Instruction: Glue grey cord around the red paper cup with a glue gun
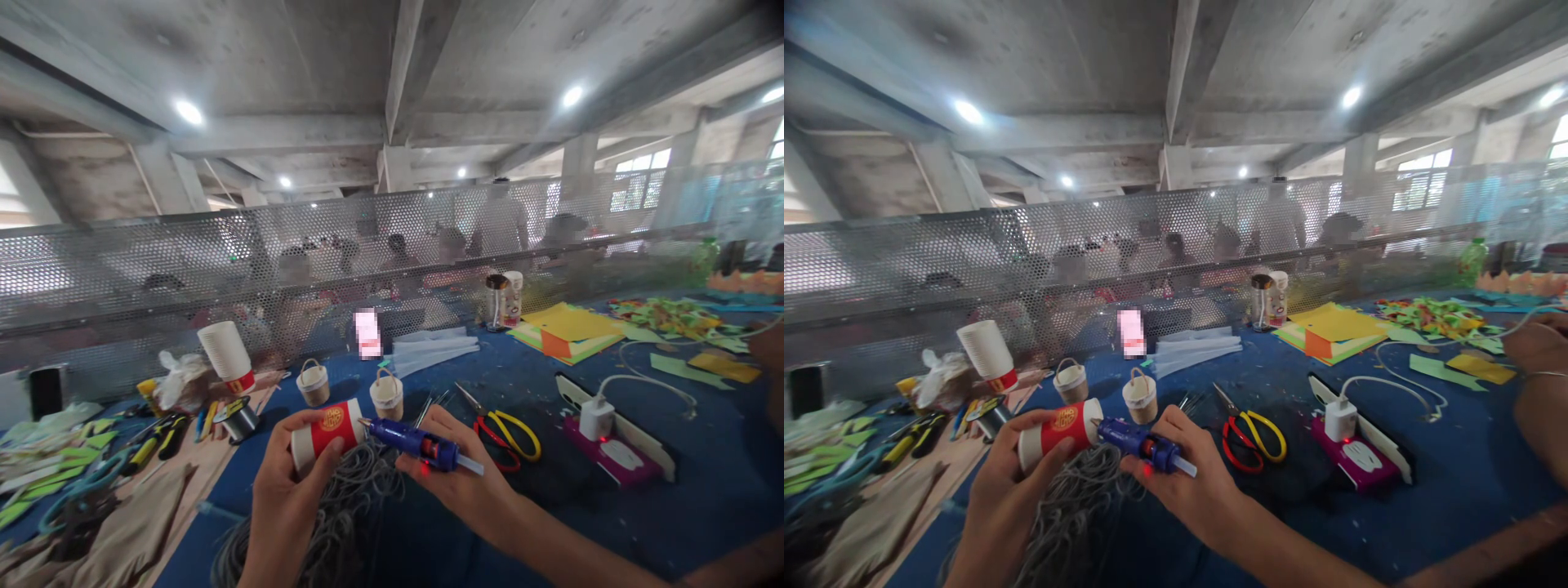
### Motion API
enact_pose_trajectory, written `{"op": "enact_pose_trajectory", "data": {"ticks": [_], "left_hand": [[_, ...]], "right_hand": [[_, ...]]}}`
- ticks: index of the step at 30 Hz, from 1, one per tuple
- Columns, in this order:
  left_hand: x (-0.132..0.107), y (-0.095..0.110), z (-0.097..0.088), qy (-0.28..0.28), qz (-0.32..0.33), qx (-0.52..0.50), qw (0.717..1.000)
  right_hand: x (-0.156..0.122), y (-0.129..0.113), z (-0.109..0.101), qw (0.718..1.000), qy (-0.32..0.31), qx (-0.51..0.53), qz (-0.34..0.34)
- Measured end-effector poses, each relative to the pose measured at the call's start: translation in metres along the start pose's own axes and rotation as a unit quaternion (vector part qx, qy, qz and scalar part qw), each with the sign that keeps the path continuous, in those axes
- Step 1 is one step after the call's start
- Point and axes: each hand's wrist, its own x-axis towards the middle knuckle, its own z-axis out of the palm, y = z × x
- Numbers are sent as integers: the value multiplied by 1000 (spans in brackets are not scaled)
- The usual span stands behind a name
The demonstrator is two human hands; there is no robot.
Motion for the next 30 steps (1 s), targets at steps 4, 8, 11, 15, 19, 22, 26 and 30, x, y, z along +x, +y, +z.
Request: {"op": "enact_pose_trajectory", "data": {"ticks": [4,8,11,15,19,22,26,30], "left_hand": [[-1,1,-1,-4,6,15,1000],[-2,2,-1,-4,16,20,1000],[-3,3,0,-2,16,22,1000],[-3,4,1,-1,14,8,1000],[-1,2,1,-6,15,-9,1000],[0,0,1,-9,27,-1,1000],[-2,1,0,-5,42,23,999],[-2,2,1,-3,43,23,999]], "right_hand": [[0,0,-1,1000,6,-13,-10],[0,0,1,1000,12,3,3],[0,1,1,1000,15,3,2],[0,4,0,1000,16,-22,-11],[0,5,-1,999,19,-37,-19],[1,2,-1,999,18,-31,-16],[1,1,-1,999,20,-30,-17],[2,5,-1,999,26,-38,-14]]}}
